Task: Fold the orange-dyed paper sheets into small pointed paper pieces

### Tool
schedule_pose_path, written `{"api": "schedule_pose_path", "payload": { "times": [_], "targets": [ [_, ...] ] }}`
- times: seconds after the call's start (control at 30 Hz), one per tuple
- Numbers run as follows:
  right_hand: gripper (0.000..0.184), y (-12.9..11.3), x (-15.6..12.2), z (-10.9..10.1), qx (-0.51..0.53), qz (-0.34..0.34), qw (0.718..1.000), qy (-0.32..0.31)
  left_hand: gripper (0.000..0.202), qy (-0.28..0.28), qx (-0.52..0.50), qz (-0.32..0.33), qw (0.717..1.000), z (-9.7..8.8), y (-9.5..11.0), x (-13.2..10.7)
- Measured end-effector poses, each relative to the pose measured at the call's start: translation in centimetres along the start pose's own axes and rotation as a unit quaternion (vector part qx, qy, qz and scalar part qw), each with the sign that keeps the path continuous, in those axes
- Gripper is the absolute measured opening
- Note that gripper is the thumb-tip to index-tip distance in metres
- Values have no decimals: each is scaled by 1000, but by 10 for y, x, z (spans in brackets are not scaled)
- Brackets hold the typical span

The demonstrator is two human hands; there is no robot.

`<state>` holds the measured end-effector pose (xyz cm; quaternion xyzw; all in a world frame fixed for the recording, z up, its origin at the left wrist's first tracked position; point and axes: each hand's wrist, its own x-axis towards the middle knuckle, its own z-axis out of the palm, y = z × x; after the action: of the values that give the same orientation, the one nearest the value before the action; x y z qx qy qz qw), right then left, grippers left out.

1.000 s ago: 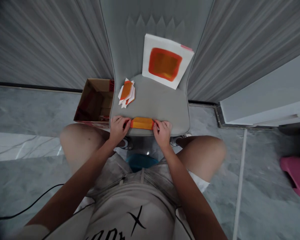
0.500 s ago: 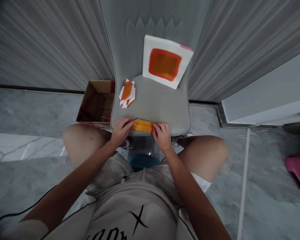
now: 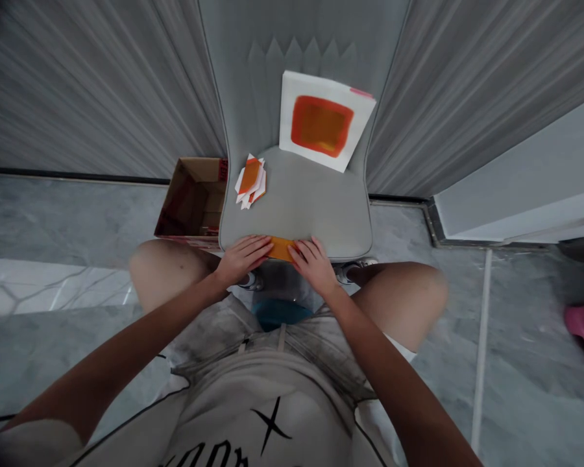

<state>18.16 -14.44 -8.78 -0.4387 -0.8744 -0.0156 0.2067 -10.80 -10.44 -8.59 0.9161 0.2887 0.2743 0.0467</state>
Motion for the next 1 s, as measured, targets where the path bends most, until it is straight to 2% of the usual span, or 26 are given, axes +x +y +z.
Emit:
{"api": "schedule_pose_path", "payload": {
  "times": [0.13,0.27,0.43,0.5,0.57,0.63,0.73,0.87,1.0],
  "targets": [
    [38,0,1,-9,15,4,1000,-3,36,35,28,11,999,-2,6,6],
    [34,-2,9,-40,68,5,997,-33,27,52,25,-16,998,-12,22,15],
    [30,-6,16,-95,196,10,971,-139,30,-33,-89,0,995,-30,40,14],
    [27,-9,16,-109,241,35,955,-172,28,-49,-143,-41,988,-36,49,12],
    [25,-14,16,-118,267,70,944,-183,26,-73,-208,-122,968,-44,60,12],
    [24,-20,17,-123,291,100,932,-191,26,-134,-281,-191,931,-53,72,15],
    [22,-27,21,-130,338,131,908,-211,33,-214,-352,-222,884,-66,88,23],
    [18,-30,30,-138,397,171,864,-259,41,-227,-397,-253,853,-69,101,32],
    [17,-27,33,-143,466,232,804,-288,47,-229,-447,-304,810,-66,105,36]
  ]
}}
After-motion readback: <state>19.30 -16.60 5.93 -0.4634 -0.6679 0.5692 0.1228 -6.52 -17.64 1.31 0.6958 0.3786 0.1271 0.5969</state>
